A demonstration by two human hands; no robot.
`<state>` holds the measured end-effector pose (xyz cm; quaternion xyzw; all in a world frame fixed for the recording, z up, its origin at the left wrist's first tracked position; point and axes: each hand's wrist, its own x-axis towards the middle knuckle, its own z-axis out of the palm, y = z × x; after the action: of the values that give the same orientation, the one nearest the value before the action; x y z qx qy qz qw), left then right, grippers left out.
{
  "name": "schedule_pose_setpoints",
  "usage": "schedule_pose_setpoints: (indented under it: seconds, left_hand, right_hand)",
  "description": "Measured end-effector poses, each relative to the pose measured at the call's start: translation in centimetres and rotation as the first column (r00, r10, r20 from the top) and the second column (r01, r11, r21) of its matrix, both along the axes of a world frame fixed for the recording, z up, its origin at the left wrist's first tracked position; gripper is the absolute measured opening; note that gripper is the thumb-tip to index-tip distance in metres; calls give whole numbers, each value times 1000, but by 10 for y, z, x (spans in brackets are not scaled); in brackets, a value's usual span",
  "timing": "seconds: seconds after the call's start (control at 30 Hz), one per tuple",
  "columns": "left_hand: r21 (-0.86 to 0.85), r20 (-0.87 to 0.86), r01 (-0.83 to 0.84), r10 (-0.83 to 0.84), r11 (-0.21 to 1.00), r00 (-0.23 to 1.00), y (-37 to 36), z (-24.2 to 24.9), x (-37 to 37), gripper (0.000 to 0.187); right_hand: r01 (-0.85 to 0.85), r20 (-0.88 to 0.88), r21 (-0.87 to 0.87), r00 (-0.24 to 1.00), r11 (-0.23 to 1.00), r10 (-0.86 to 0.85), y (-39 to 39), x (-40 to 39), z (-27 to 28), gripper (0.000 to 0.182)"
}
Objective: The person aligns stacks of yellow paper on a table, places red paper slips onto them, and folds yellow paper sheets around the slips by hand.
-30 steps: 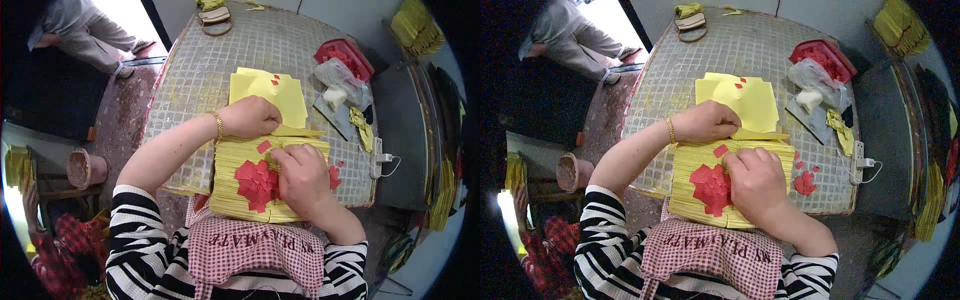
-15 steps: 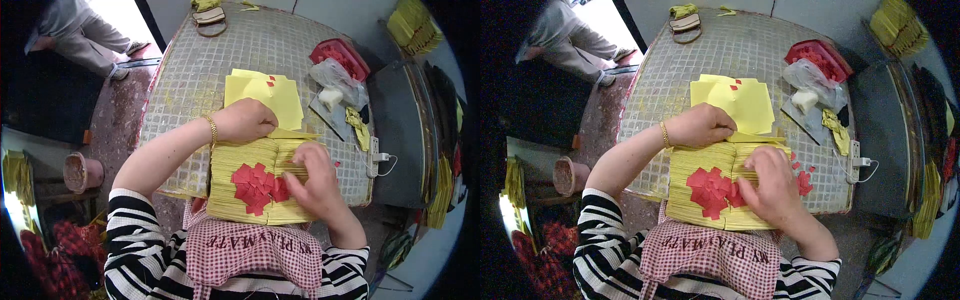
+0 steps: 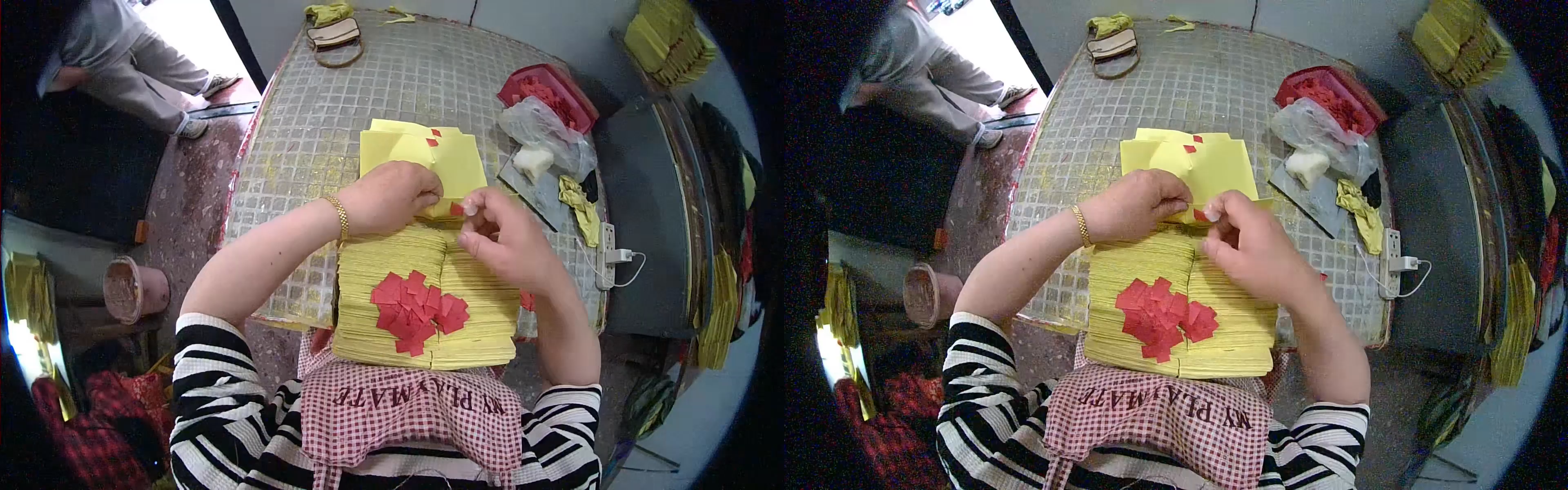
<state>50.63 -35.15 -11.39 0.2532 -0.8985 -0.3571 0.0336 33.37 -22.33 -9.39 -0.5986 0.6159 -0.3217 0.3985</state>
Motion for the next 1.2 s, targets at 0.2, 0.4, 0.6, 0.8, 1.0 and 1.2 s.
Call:
schedule_pose_setpoints:
  seconds: [0.2,0.4,0.6,0.8,1.0,1.2]
  left_hand:
    - [-45,-77,-3,0,999,997,-6,-13,-1,17]
    - [-73,-124,80,-89,994,988,-7,-15,0,17]
    - [-20,116,52,-50,998,992,7,8,-5,17]
    - [124,-30,-39,43,991,999,9,-16,-8,15]
    - [307,-172,-139,198,941,965,8,-21,-5,16]
    - [252,-104,-99,128,963,986,10,-10,-1,17]
  right_hand:
    - [-105,109,142,990,984,90,-27,-15,-14,24]
    - [-87,194,217,980,972,44,-25,-14,-19,25]
    - [0,140,84,990,996,-12,-21,-8,-34,29]
    - [194,-105,-145,972,970,-210,-13,1,-36,31]
    - [209,-130,-32,969,977,-211,-15,3,-28,30]
    - [225,-64,-37,972,974,-227,-14,2,-32,29]
